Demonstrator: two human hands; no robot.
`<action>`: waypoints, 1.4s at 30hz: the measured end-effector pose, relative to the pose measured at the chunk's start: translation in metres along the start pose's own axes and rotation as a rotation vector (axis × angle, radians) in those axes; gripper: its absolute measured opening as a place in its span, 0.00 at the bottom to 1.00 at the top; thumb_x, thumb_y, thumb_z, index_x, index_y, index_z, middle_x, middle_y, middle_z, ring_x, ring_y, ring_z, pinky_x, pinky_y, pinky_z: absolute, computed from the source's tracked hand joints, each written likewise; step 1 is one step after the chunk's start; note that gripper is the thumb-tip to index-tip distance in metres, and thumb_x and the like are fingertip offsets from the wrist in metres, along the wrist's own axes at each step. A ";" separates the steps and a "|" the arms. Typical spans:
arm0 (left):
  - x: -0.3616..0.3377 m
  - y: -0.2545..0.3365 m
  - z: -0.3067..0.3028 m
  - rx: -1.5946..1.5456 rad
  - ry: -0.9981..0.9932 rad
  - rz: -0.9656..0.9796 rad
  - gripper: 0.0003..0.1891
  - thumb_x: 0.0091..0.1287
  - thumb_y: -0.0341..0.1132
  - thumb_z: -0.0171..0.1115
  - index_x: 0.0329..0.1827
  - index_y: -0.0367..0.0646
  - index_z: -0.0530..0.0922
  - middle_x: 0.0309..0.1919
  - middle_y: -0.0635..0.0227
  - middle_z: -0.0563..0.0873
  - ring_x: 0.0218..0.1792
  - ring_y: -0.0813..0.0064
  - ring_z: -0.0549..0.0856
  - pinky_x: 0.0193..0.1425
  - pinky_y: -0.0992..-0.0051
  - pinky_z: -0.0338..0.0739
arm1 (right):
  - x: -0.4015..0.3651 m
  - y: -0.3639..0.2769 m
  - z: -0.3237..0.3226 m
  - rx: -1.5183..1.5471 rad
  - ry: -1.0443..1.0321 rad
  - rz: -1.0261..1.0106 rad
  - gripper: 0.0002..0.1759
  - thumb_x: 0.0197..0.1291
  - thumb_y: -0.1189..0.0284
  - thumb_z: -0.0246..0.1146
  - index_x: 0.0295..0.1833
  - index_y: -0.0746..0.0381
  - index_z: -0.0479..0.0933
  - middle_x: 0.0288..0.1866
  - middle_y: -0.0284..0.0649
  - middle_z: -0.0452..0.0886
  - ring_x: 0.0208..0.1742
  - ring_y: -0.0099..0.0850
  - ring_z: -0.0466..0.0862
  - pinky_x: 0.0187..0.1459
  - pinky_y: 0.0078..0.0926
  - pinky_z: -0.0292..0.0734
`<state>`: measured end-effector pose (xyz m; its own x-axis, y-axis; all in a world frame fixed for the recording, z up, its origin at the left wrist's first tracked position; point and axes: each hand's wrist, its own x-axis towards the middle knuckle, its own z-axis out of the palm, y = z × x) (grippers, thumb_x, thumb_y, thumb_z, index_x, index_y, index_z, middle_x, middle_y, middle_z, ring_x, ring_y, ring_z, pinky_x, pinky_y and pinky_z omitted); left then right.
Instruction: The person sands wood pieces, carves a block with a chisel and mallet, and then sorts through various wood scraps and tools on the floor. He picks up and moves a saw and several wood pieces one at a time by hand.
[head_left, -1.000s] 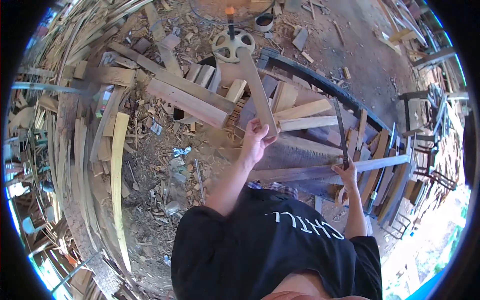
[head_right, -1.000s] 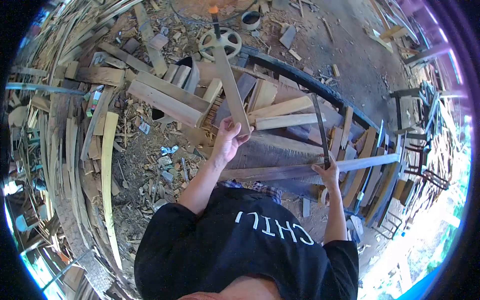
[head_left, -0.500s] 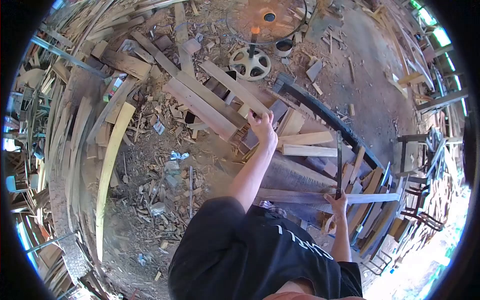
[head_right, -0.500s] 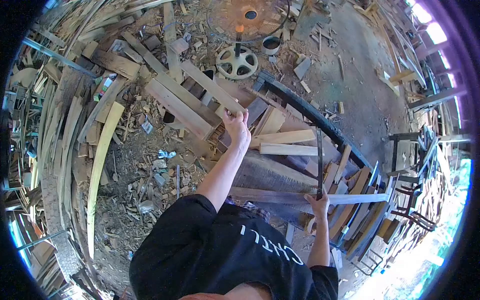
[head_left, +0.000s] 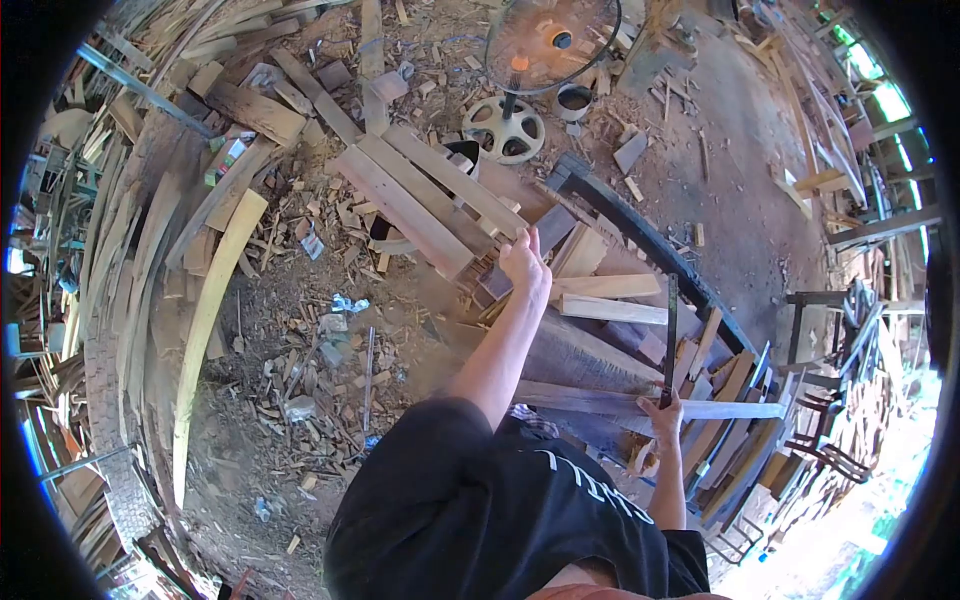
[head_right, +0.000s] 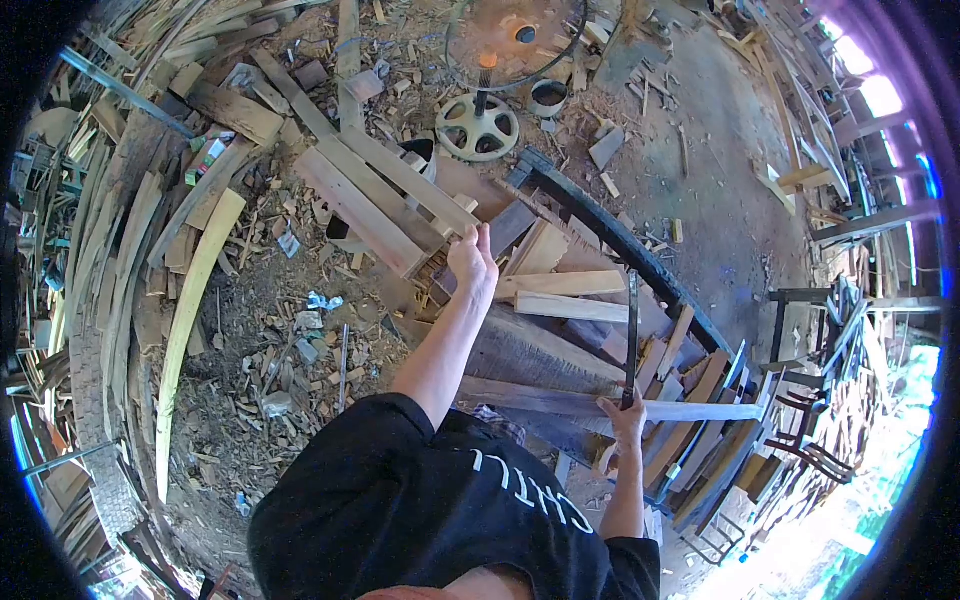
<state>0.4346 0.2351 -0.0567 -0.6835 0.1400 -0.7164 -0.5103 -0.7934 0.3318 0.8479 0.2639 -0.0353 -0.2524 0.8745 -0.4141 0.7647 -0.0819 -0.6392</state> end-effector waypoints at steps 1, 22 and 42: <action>0.003 0.000 -0.002 -0.021 -0.064 -0.011 0.26 0.68 0.20 0.57 0.66 0.26 0.56 0.55 0.50 0.72 0.50 0.64 0.81 0.63 0.70 0.81 | 0.000 0.002 0.000 0.007 -0.002 0.011 0.32 0.40 0.69 0.82 0.54 0.58 0.79 0.27 0.23 0.71 0.27 0.18 0.68 0.31 0.19 0.66; 0.018 0.012 -0.002 -0.156 -0.017 0.070 0.19 0.66 0.18 0.59 0.58 0.24 0.65 0.55 0.52 0.74 0.50 0.60 0.83 0.60 0.68 0.85 | 0.003 0.002 0.001 -0.007 -0.001 -0.040 0.30 0.44 0.71 0.80 0.55 0.60 0.77 0.25 0.22 0.72 0.24 0.14 0.68 0.26 0.14 0.62; -0.121 0.026 -0.141 1.676 -1.495 0.324 0.23 0.59 0.39 0.72 0.56 0.44 0.76 0.39 0.68 0.79 0.41 0.69 0.79 0.48 0.71 0.74 | 0.005 0.018 0.003 0.013 0.108 -0.214 0.37 0.40 0.57 0.81 0.58 0.58 0.79 0.39 0.38 0.83 0.40 0.29 0.81 0.48 0.27 0.76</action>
<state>0.5778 0.1141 -0.0475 -0.1749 0.9846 0.0056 0.3704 0.0605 0.9269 0.8591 0.2652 -0.0509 -0.3426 0.9186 -0.1969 0.6925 0.1052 -0.7137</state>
